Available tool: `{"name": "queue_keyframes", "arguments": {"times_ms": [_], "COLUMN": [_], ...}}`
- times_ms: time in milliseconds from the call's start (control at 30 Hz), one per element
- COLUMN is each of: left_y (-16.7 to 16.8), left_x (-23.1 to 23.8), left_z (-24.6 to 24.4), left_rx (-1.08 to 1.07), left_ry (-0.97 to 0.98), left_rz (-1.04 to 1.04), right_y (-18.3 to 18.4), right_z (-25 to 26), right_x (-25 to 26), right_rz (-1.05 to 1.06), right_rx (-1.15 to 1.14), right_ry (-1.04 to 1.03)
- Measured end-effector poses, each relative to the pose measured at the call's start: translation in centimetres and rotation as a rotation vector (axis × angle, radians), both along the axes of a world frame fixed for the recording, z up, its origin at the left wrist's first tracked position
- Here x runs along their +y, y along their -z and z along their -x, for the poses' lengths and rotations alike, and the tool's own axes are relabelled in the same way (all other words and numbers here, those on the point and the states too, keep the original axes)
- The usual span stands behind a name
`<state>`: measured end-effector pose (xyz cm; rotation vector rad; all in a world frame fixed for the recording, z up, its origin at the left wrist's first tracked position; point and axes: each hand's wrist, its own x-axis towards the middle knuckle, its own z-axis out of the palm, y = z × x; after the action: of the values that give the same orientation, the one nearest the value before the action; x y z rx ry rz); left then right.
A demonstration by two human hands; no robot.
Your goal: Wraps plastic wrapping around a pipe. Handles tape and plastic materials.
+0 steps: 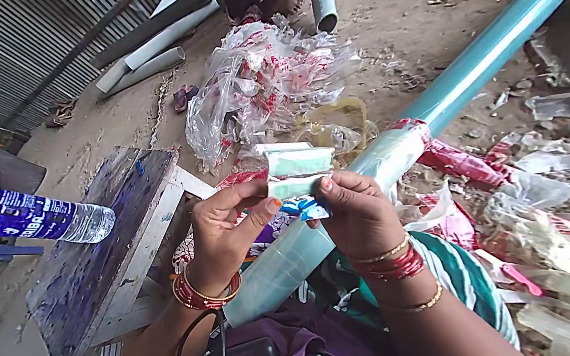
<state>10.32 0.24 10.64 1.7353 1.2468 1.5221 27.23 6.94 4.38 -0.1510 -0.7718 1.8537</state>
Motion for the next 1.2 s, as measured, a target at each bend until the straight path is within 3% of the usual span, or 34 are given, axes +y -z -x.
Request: {"name": "queue_keyframes", "arguments": {"times_ms": [167, 467, 700, 867, 933, 1033, 1100, 1200], "left_y": [0.3, -0.4, 0.2, 0.9, 1.5, 2.1, 1.7, 0.6], "left_x": [-0.1, -0.6, -0.7, -0.2, 0.0, 0.2, 0.7, 1.4], "left_z": [-0.9, -1.9, -1.1, -1.1, -1.0, -0.2, 0.4, 1.2], "left_rx": [0.136, 0.204, 0.019, -0.092, 0.102, 0.620, 0.771, 0.877], "left_ry": [-0.126, -0.151, -0.072, -0.111, -0.241, -0.426, -0.345, -0.009], "left_rz": [-0.142, -0.098, 0.044, 0.208, 0.180, -0.103, -0.255, -0.339], "right_y": [0.4, 0.9, 0.7, 0.0, 0.0, 0.2, 0.3, 0.2], "right_z": [0.5, 0.4, 0.2, 0.5, 0.7, 0.4, 0.3, 0.3], "right_x": [-0.2, -0.3, -0.3, -0.8, -0.7, -0.3, 0.0, -0.2], "right_rz": [0.015, -0.146, -0.262, -0.148, -0.099, -0.130, -0.204, -0.274], "right_rx": [0.048, 0.018, -0.095, -0.100, -0.140, -0.222, -0.269, -0.315], "right_ry": [-0.035, 0.009, 0.090, 0.073, 0.118, 0.137, 0.113, 0.058]}}
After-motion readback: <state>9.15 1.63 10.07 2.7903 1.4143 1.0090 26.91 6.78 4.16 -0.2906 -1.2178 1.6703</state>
